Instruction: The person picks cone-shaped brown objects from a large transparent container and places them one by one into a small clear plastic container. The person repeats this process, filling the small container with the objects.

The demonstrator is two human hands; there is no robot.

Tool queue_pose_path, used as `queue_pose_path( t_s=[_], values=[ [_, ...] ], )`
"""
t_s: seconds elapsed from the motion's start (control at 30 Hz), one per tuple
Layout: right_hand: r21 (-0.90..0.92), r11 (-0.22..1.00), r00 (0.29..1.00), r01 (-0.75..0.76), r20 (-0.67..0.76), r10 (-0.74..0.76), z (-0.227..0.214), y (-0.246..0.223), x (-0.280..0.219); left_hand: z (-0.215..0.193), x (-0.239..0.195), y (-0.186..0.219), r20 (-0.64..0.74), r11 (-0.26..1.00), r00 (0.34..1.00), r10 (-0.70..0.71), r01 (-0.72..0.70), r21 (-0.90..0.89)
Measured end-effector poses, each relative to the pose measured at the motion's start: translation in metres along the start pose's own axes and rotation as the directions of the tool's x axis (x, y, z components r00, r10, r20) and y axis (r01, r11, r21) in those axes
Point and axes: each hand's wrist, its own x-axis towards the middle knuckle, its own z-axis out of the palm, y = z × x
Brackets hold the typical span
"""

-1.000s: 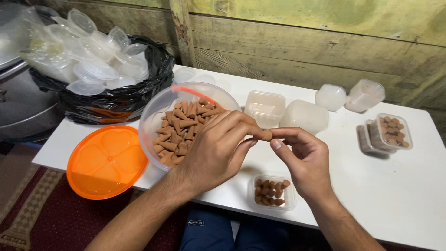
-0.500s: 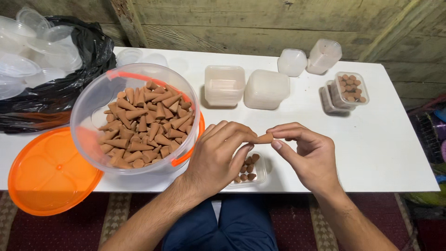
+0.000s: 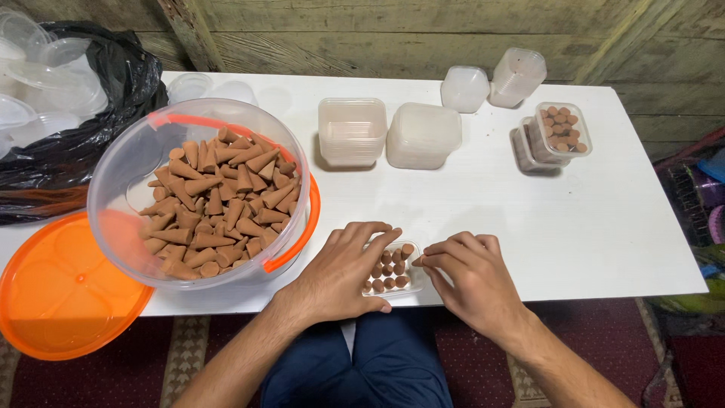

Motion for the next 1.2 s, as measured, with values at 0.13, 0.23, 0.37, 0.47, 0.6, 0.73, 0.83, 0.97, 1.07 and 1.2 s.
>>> queue_pose_path(
  t_s=[0.13, 0.23, 0.37, 0.47, 0.6, 0.73, 0.83, 0.97, 1.07, 1.2],
  values=[
    [-0.099, 0.995, 0.997, 0.033, 0.073, -0.026, 0.015, 0.000, -0.003, 0.018, 0.000, -0.013, 0.070, 0.997, 0.995, -0.071, 0.069, 0.034],
    [-0.169, 0.983, 0.993, 0.065, 0.106, -0.047, 0.026, 0.003, -0.006, 0.020, 0.000, -0.016, 0.102, 0.995, 0.990, -0.096, 0.092, 0.035],
    [-0.230, 0.971, 0.991, 0.073, 0.126, -0.045, 0.036, 0.006, -0.007, 0.020, 0.001, -0.014, 0.123, 0.993, 0.986, -0.113, 0.114, -0.004],
    [-0.236, 0.968, 0.987, 0.088, 0.155, -0.052, 0.041, 0.008, -0.008, 0.019, 0.001, -0.013, 0.131, 0.992, 0.984, -0.121, 0.125, -0.018],
    [-0.291, 0.925, 0.968, 0.245, 0.011, -0.252, 0.058, 0.023, -0.014, 0.054, -0.001, -0.044, -0.004, 0.990, 0.999, -0.033, 0.033, 0.138],
    [-0.294, 0.925, 0.968, 0.240, 0.003, -0.251, 0.061, 0.023, -0.015, 0.050, -0.001, -0.042, 0.015, 0.993, 0.998, -0.058, 0.056, 0.102],
    [-0.290, 0.928, 0.969, 0.236, 0.003, -0.246, 0.062, 0.024, -0.016, 0.051, -0.001, -0.041, 0.021, 0.992, 0.997, -0.068, 0.065, 0.111],
    [-0.304, 0.920, 0.967, 0.248, 0.016, -0.256, 0.062, 0.024, -0.015, 0.050, -0.001, -0.041, 0.025, 0.991, 0.997, -0.072, 0.069, 0.117],
    [-0.309, 0.918, 0.967, 0.249, 0.026, -0.253, 0.063, 0.025, -0.015, 0.049, -0.001, -0.040, 0.034, 0.990, 0.996, -0.081, 0.076, 0.119],
    [-0.305, 0.922, 0.971, 0.237, 0.048, -0.233, 0.064, 0.025, -0.015, 0.049, 0.000, -0.040, 0.049, 0.990, 0.995, -0.090, 0.084, 0.115]
  ],
)
